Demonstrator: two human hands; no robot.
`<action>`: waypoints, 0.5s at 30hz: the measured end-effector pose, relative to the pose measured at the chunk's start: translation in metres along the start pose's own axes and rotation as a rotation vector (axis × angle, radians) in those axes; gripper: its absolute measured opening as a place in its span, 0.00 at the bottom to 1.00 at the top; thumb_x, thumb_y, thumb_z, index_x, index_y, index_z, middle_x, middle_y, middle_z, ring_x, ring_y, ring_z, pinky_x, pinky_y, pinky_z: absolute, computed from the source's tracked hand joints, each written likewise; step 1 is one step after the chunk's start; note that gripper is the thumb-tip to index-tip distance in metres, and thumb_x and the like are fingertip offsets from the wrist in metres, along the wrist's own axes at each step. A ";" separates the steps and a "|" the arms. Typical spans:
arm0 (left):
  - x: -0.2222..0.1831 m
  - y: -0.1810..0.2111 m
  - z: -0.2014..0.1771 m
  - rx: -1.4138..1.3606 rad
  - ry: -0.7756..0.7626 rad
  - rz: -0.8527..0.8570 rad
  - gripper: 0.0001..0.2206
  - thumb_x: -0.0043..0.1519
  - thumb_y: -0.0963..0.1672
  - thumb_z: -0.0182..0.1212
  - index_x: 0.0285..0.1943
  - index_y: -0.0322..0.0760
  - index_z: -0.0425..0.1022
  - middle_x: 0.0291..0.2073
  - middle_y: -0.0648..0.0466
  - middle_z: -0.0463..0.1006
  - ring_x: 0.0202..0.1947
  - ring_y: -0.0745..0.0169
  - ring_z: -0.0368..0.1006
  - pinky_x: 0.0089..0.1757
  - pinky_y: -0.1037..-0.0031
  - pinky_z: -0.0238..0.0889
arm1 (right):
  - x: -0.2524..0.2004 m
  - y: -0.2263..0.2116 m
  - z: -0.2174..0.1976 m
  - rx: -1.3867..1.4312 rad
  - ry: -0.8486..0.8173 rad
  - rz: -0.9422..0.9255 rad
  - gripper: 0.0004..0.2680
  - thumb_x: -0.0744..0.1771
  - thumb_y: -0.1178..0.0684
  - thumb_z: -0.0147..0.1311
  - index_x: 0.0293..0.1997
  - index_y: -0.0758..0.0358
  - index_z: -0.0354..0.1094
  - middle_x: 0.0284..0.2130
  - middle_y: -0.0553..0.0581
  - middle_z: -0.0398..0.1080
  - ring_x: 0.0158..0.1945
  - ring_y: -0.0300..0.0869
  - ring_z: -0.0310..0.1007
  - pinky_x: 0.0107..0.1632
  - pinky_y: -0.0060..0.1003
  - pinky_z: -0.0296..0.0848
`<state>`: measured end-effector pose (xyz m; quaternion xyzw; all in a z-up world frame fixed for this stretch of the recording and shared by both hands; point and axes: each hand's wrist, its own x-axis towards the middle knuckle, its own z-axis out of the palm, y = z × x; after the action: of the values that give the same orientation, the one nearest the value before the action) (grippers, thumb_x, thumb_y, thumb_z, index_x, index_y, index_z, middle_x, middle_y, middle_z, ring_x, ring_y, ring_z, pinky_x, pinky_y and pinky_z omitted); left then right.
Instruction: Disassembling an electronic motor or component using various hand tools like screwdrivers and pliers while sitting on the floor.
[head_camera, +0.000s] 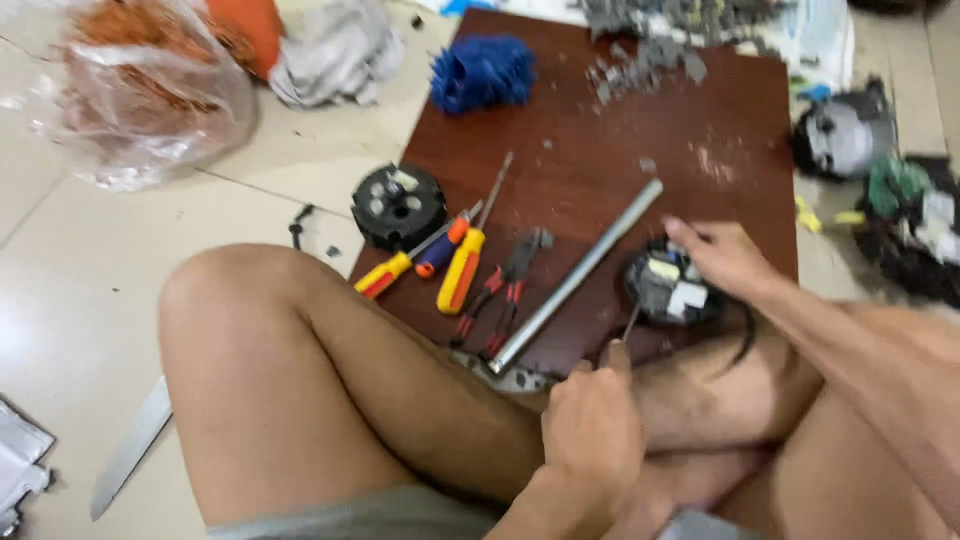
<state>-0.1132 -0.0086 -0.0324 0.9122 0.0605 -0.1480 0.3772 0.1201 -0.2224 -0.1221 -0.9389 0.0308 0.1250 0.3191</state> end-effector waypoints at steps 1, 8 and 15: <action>0.011 -0.001 -0.007 0.001 0.006 0.001 0.21 0.65 0.40 0.47 0.69 0.37 0.70 0.44 0.35 0.78 0.39 0.27 0.78 0.40 0.41 0.72 | -0.001 -0.008 -0.005 0.001 0.002 -0.006 0.22 0.71 0.36 0.51 0.54 0.71 0.77 0.41 0.62 0.81 0.38 0.47 0.77 0.43 0.41 0.74; 0.033 -0.005 -0.013 -0.719 -0.160 -0.394 0.18 0.67 0.46 0.54 0.64 0.48 0.81 0.38 0.54 0.78 0.35 0.58 0.70 0.36 0.70 0.62 | -0.022 -0.031 -0.018 -0.010 0.003 0.154 0.23 0.72 0.35 0.47 0.58 0.70 0.76 0.43 0.66 0.79 0.40 0.51 0.77 0.48 0.45 0.74; 0.022 0.003 -0.033 -0.343 -0.140 -0.249 0.19 0.68 0.48 0.50 0.68 0.52 0.76 0.54 0.49 0.82 0.53 0.41 0.78 0.54 0.55 0.70 | -0.054 -0.042 -0.010 -0.034 0.212 0.291 0.22 0.72 0.34 0.48 0.64 0.61 0.73 0.51 0.63 0.78 0.55 0.58 0.76 0.60 0.51 0.70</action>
<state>-0.0845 0.0127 -0.0156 0.8077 0.1705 -0.2440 0.5090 0.0762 -0.1964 -0.0758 -0.9377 0.1976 0.0708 0.2767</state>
